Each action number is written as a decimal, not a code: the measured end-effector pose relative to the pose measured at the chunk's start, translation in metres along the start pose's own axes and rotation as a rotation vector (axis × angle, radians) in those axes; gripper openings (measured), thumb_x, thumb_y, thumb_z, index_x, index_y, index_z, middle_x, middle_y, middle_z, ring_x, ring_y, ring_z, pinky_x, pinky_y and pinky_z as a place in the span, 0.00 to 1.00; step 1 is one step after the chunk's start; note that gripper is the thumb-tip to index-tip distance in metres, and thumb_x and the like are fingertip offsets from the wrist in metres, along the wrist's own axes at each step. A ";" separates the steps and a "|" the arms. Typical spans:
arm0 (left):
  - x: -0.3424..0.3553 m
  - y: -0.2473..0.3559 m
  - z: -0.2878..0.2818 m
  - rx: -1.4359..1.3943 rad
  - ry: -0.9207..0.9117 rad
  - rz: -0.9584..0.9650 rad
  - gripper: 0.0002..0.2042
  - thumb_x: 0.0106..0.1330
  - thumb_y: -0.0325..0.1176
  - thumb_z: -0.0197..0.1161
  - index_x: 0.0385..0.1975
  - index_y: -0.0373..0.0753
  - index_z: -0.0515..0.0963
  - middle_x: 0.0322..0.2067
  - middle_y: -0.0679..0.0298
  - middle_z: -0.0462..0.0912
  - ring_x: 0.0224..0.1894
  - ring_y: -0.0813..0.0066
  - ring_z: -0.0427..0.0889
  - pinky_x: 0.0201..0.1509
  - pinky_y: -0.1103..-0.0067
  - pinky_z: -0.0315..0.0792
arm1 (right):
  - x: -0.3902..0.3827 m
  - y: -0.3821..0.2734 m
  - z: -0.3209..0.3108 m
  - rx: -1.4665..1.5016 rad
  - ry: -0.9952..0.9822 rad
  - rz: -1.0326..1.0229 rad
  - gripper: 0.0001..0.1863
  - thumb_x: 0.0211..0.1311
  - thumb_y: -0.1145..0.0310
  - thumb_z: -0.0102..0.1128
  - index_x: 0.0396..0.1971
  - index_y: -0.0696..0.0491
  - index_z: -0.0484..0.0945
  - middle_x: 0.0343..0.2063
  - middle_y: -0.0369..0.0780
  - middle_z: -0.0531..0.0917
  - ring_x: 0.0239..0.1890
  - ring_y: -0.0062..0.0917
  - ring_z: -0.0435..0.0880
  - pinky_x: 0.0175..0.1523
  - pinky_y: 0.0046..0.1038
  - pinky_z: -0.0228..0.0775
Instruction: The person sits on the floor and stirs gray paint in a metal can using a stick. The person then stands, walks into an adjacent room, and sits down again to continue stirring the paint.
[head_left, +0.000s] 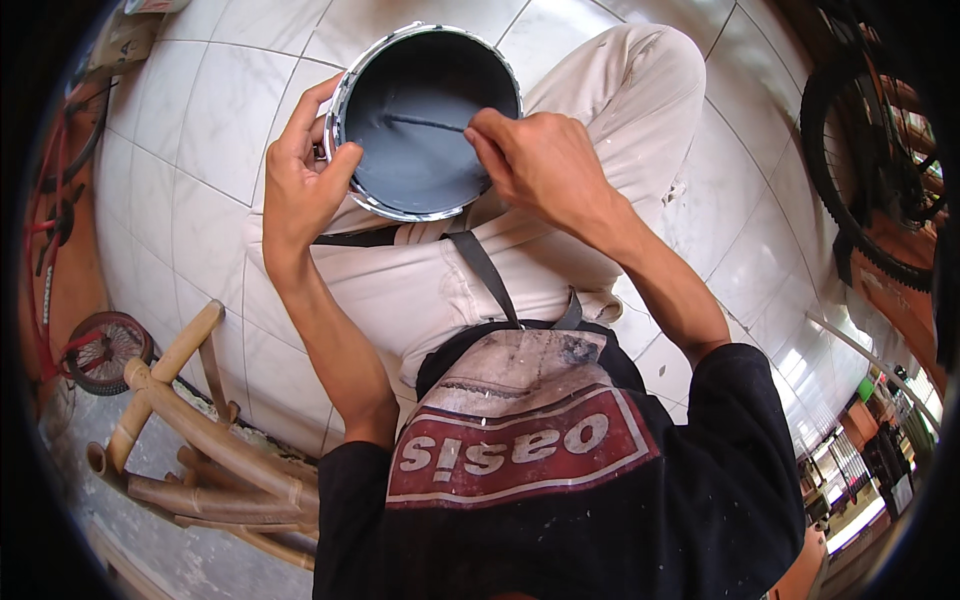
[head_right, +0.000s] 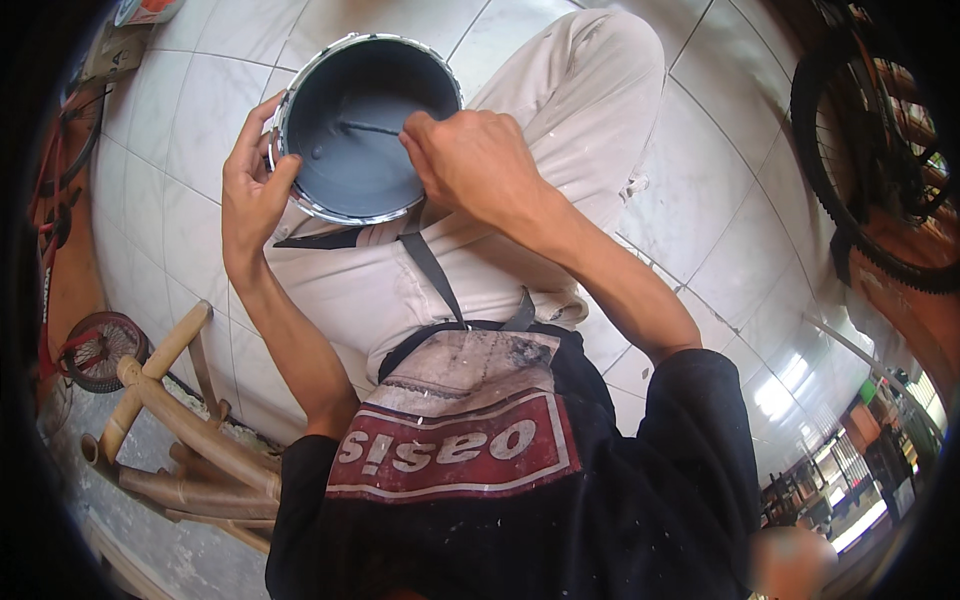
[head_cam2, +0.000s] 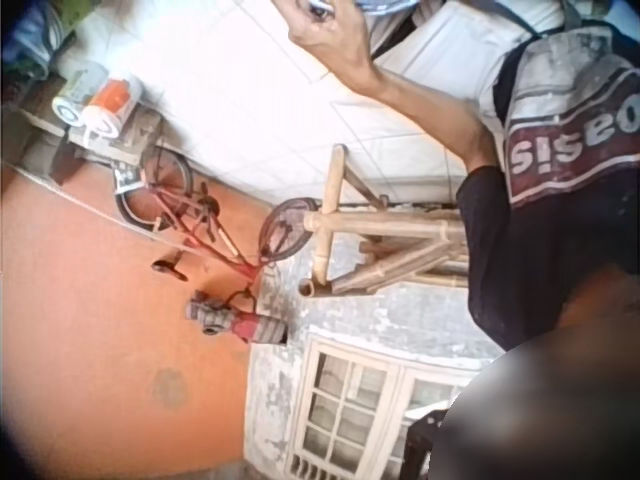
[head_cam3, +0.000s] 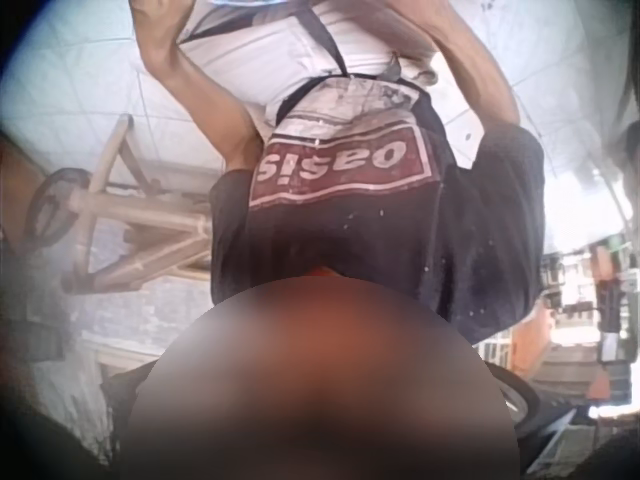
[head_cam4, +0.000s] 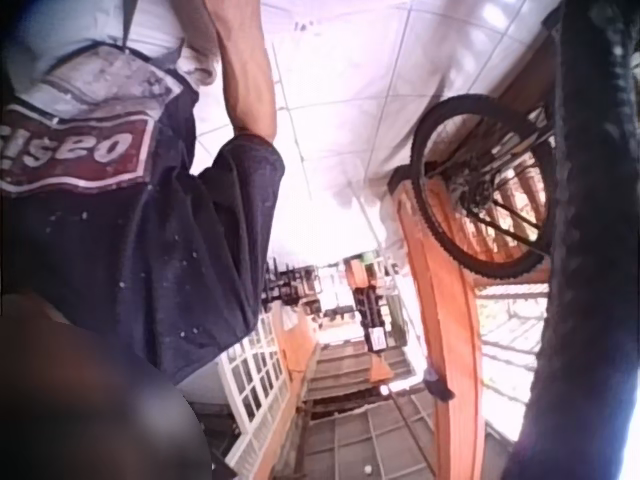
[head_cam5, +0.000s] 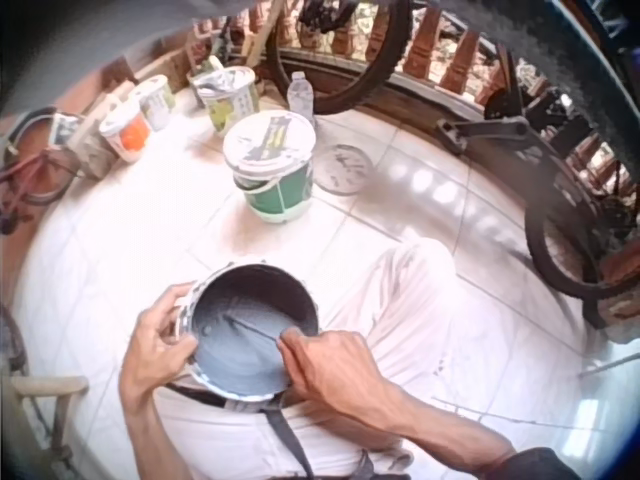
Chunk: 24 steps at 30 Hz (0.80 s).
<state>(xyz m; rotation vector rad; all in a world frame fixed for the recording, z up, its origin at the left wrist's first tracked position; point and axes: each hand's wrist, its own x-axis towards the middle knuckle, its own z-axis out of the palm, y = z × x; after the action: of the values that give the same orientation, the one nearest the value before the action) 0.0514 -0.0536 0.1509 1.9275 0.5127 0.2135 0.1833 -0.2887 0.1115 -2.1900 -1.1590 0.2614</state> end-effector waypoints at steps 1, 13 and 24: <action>0.000 -0.001 -0.003 0.018 -0.034 -0.026 0.31 0.64 0.20 0.59 0.72 0.34 0.76 0.39 0.62 0.90 0.37 0.84 0.81 0.46 0.82 0.77 | 0.004 0.003 -0.001 0.032 0.037 0.034 0.13 0.79 0.61 0.63 0.35 0.54 0.84 0.15 0.50 0.82 0.21 0.51 0.86 0.28 0.51 0.77; 0.001 -0.008 -0.003 0.028 0.003 0.016 0.32 0.62 0.21 0.60 0.71 0.35 0.78 0.33 0.67 0.90 0.31 0.87 0.76 0.37 0.85 0.71 | -0.015 -0.003 0.005 0.104 -0.146 -0.072 0.09 0.79 0.64 0.64 0.37 0.52 0.83 0.13 0.47 0.80 0.19 0.48 0.84 0.27 0.46 0.76; 0.000 0.003 -0.001 -0.002 -0.017 -0.019 0.31 0.62 0.22 0.60 0.70 0.35 0.78 0.35 0.66 0.90 0.32 0.87 0.75 0.37 0.85 0.71 | -0.017 0.005 -0.008 -0.072 -0.060 0.061 0.09 0.79 0.64 0.64 0.38 0.53 0.83 0.15 0.46 0.81 0.21 0.47 0.85 0.28 0.45 0.77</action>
<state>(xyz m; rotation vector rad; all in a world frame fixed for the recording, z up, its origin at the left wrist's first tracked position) 0.0519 -0.0536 0.1537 1.9206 0.5192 0.1856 0.1803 -0.3075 0.1130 -2.2975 -1.1515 0.3177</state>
